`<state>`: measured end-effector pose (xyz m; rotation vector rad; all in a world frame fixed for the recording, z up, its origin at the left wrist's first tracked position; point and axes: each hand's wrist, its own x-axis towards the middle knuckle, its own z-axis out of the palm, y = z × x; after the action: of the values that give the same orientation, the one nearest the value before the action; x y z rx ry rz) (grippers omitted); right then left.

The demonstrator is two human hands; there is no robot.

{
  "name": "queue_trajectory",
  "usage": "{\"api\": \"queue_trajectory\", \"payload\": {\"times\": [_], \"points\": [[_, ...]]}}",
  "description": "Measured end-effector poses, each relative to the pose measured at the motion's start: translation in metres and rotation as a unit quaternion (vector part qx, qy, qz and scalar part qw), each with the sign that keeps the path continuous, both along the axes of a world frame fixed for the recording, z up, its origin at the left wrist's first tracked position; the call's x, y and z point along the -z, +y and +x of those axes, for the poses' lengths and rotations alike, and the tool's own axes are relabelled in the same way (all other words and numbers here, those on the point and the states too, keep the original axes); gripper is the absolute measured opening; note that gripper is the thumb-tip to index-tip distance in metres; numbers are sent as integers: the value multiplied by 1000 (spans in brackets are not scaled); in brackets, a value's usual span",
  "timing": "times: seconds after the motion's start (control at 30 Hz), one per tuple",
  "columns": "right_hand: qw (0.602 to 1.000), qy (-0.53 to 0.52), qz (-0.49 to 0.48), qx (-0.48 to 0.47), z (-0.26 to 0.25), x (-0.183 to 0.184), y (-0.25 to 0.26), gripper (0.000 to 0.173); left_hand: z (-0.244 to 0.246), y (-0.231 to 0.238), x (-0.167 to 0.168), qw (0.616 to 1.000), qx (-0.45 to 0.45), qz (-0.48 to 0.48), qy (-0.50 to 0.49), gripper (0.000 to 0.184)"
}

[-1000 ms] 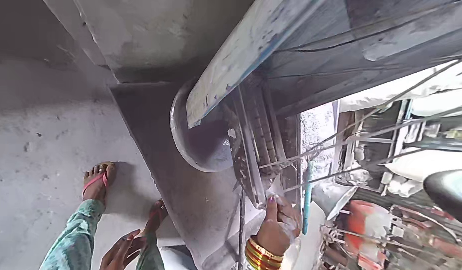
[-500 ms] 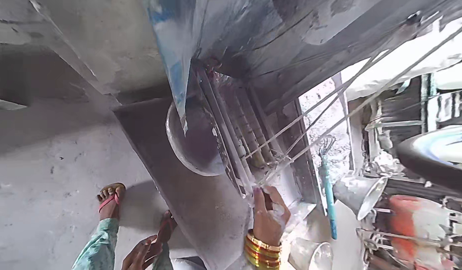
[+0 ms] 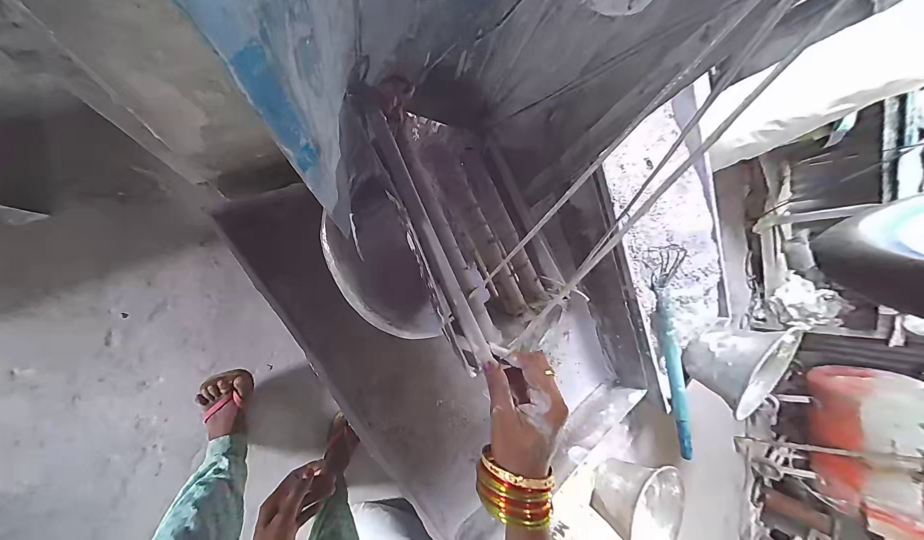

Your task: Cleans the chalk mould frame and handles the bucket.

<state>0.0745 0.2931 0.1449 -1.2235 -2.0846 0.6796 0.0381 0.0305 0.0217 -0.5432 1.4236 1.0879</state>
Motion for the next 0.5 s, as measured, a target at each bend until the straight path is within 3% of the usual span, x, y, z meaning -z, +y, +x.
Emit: {"api": "queue_trajectory", "payload": {"times": [0.5], "points": [[999, 49, -11, 3, 0, 7, -3, 15, 10, -5, 10, 999, -37, -2, 8, 34]]}}
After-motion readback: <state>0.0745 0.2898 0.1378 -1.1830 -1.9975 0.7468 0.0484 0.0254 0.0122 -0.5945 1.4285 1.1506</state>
